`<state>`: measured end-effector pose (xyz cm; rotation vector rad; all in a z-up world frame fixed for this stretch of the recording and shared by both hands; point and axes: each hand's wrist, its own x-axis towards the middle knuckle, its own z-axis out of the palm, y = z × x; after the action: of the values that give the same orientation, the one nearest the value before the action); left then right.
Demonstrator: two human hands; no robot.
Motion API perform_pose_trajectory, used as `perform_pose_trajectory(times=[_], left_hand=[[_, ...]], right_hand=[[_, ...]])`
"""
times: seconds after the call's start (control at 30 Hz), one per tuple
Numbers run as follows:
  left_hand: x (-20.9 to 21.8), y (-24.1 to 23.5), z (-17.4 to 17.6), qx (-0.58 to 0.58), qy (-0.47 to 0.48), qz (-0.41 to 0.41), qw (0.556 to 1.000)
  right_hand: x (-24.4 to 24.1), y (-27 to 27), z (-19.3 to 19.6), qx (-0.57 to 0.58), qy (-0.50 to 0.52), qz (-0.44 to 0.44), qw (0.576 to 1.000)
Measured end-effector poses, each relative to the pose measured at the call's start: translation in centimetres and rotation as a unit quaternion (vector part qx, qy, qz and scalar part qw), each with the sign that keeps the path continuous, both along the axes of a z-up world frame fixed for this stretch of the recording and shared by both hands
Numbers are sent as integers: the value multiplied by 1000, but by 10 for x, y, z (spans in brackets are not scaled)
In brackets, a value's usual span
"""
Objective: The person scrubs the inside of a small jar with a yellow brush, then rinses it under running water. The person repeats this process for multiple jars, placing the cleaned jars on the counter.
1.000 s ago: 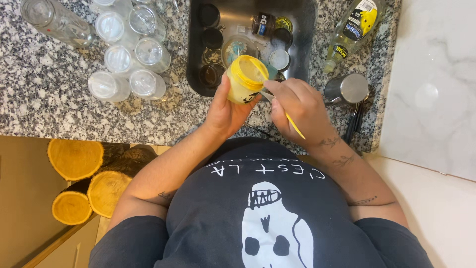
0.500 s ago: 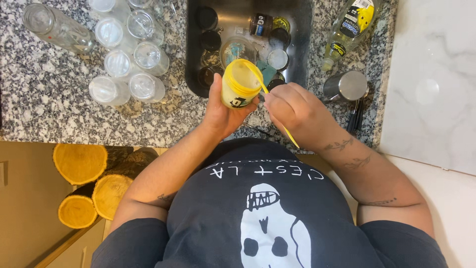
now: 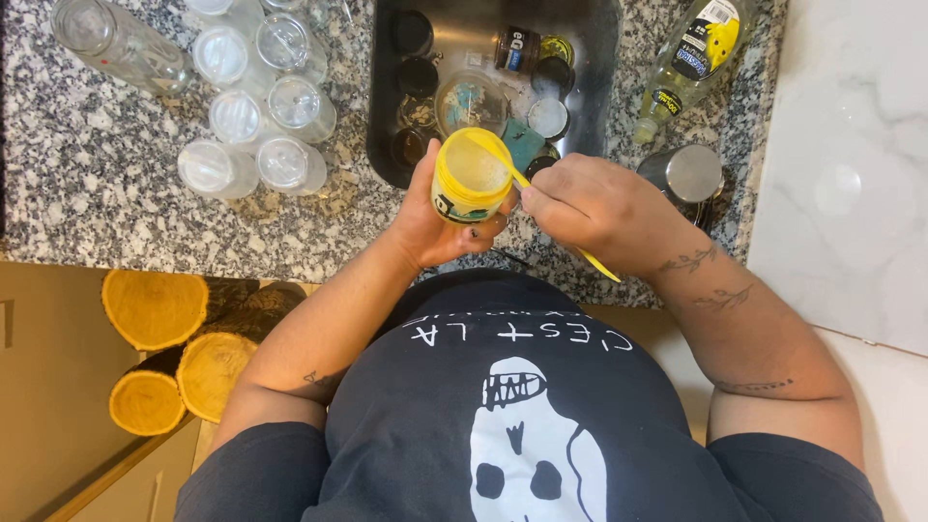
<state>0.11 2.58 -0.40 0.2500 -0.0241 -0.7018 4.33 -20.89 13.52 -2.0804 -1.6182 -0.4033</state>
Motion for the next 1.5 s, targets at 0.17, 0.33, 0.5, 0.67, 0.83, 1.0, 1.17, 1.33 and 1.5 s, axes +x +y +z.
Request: perform_pose_trajectory(times=[0.17,0.33,0.5,0.67,0.83,1.0,1.17,1.33,1.5], left_hand=[[1,2,11,-8,-28,-32,999],[2,-2,2,-27,-35,-51,998],[0,-14,-4,23,-41,49,998],[0,-17,7,86,-38,102,990],[-3,-18,1,109,-13,132,985],[-3,-17,-9,114,-50,132,983],[-8,-20,-8,113,-59,130,983],[-8,-18,-12,130,-91,105,982],[-14,-21,-15,113,-115,76,984]], right_hand=[[8,-5,0,29,40,40,998],[9,0,-23,109,185,26,976],[-12,23,-50,331,471,-83,814],[-21,34,-81,457,625,-105,624],[-26,36,-72,461,675,-137,560],[-32,32,-82,508,690,-131,499],[-36,31,-87,522,691,-159,474],[-33,27,-90,513,707,-141,466],[-23,21,-95,486,731,-106,468]])
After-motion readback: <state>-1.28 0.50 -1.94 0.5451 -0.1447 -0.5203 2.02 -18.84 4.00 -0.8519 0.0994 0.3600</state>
